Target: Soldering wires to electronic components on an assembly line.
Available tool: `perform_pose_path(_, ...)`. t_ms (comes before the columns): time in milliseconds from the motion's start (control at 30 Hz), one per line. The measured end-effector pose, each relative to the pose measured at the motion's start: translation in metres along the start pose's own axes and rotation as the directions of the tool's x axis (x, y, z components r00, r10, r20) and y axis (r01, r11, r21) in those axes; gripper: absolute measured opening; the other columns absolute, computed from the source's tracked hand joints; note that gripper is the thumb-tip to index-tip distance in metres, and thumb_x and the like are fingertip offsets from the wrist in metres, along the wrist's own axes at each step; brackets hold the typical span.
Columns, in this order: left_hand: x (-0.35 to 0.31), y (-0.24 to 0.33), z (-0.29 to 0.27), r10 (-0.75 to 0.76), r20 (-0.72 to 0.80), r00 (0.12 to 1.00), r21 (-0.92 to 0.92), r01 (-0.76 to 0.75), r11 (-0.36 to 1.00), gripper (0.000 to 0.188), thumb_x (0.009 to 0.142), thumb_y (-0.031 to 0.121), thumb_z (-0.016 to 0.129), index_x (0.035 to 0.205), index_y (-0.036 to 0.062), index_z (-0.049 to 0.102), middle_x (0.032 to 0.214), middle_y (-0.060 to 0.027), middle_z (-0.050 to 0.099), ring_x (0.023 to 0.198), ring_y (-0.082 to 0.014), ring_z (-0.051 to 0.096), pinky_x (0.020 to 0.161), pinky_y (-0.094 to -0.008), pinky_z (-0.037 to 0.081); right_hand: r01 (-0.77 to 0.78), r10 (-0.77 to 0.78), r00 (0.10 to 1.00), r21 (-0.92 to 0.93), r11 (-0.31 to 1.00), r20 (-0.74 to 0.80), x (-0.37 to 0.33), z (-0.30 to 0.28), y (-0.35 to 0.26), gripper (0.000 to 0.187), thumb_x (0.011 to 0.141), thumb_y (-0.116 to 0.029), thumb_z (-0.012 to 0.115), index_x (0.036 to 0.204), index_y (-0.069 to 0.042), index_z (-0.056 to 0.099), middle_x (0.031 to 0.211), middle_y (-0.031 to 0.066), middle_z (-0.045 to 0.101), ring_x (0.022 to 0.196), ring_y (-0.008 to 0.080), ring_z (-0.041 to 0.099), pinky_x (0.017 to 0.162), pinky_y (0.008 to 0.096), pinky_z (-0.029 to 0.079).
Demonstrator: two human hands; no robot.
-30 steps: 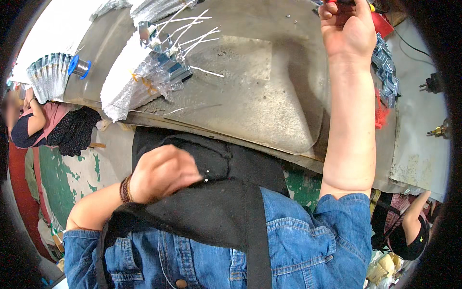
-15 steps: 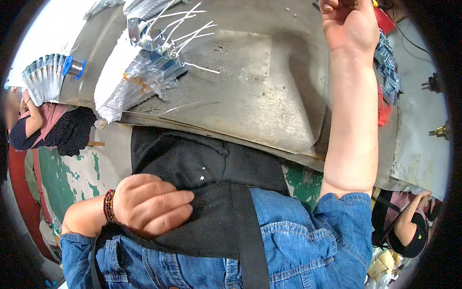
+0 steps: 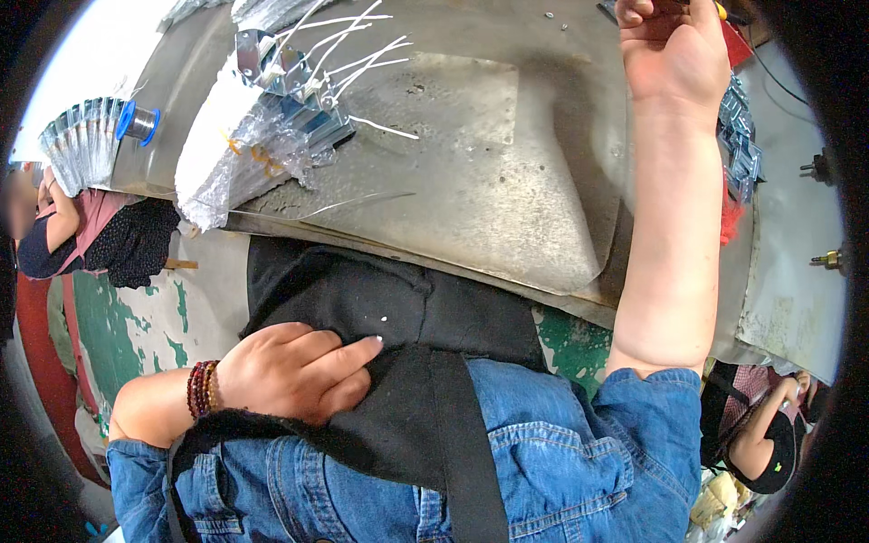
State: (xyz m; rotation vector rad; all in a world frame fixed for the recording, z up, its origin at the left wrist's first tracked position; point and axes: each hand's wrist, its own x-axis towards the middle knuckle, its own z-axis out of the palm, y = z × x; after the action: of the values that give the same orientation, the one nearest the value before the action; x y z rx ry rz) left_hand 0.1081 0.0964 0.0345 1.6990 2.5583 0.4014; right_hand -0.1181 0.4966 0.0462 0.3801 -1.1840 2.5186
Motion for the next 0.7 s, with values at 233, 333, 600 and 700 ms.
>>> perform_pose_path(233,0.002,-0.016,0.019,-0.012,0.133,0.991,-0.195,0.038,0.980,0.013,0.085,0.025,0.063,0.095,0.0175,0.063,0.115,-0.0005,0.061,0.078,-0.0146,0.060,0.056,-0.0260,0.056,-0.032,0.032,0.999,0.041,0.999,0.012,0.001,-0.002,0.002,0.026,0.102,-0.021,0.048,0.098,0.002,0.057,0.085,0.0108,0.058,0.072,0.0220,0.048,0.070,0.0361,0.040)
perform_pose_path(333,0.002,-0.011,0.017,-0.024,0.091,0.996,-0.129,0.036,0.991,0.009,0.088,0.026,0.062,0.088,0.0168,0.061,0.104,0.0008,0.059,0.069,-0.0159,0.058,0.054,-0.0274,0.055,-0.027,0.027,1.000,0.030,0.999,-0.004,-0.001,-0.001,0.001,0.026,0.102,-0.022,0.049,0.098,0.002,0.058,0.084,0.0106,0.057,0.073,0.0221,0.048,0.070,0.0358,0.040)
perform_pose_path(600,0.001,-0.009,0.023,-0.095,0.061,0.994,-0.110,0.101,0.989,0.016,0.084,0.028,0.068,0.094,0.0165,0.064,0.095,0.0019,0.061,0.071,-0.0137,0.060,0.056,-0.0261,0.054,-0.030,0.030,1.000,0.067,0.997,-0.005,-0.001,-0.001,0.001,0.027,0.102,-0.022,0.051,0.098,0.004,0.058,0.086,0.0113,0.058,0.072,0.0221,0.047,0.070,0.0363,0.041)
perform_pose_path(700,0.010,-0.004,0.002,-0.043,-0.132,0.990,-0.099,0.030,0.995,0.018,0.080,0.022,0.071,0.089,0.0079,0.064,0.084,0.0015,0.054,0.064,-0.0123,0.053,0.050,-0.0260,0.045,0.007,-0.007,1.000,0.035,0.999,-0.001,-0.002,-0.001,-0.001,0.026,0.101,-0.021,0.050,0.099,0.004,0.057,0.087,0.0122,0.059,0.072,0.0219,0.047,0.070,0.0362,0.041)
